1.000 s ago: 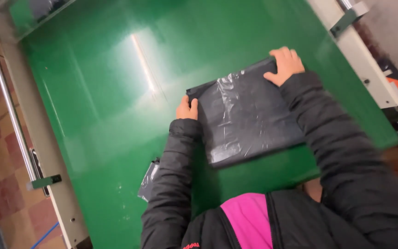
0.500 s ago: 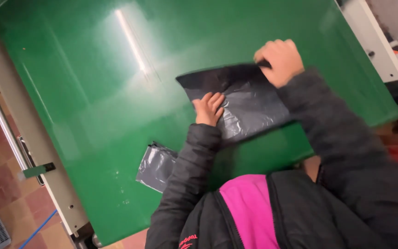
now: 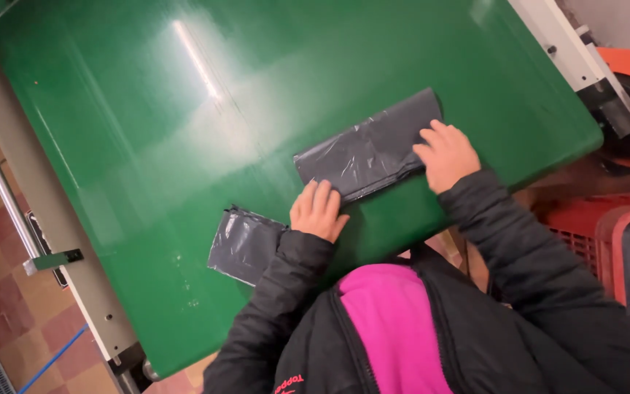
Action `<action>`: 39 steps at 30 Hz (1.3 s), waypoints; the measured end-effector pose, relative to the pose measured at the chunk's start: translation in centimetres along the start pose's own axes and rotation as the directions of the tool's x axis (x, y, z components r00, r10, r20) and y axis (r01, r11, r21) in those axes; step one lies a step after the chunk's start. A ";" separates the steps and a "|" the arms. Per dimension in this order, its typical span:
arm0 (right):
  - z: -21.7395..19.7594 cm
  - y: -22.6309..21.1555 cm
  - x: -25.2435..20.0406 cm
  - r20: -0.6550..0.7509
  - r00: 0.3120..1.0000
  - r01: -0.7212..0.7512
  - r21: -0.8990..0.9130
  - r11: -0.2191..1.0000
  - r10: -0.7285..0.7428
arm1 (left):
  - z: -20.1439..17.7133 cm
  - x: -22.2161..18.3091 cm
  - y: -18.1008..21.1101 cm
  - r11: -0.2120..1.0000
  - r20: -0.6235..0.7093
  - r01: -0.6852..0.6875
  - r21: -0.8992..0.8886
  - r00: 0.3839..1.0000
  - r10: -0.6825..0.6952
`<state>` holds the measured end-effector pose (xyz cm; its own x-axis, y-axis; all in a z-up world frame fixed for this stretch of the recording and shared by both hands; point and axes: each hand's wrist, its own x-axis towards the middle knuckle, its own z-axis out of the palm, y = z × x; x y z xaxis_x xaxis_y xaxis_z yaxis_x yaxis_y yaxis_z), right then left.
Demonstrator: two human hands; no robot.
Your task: The recorder is folding black plastic bags on a green conveyor belt and placing them into a red plastic crate.
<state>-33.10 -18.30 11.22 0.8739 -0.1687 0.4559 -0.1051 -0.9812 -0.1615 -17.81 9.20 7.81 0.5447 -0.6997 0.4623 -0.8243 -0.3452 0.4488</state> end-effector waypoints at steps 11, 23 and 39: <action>5.6 -6.8 -7.3 0.468 0.883 -0.384 0.663 0.643 0.045 | 6.2 9.2 1.1 0.839 0.726 0.255 -0.480 0.652 0.217; 10.5 2.2 -11.1 0.827 0.253 -0.433 0.560 -0.706 0.501 | 13.3 11.8 0.8 0.967 0.473 0.224 -0.125 0.870 -0.140; 11.4 -16.4 -4.4 0.482 0.857 -0.515 0.805 0.295 0.180 | -15.2 -3.4 -7.4 0.930 0.167 0.251 -0.270 0.963 -0.212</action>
<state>-29.84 -0.45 1.92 0.9592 -0.2763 -0.0603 -0.0989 -0.1279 -0.9868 -11.20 23.64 14.58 0.6732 -0.7052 0.2223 -0.5877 -0.3279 0.7397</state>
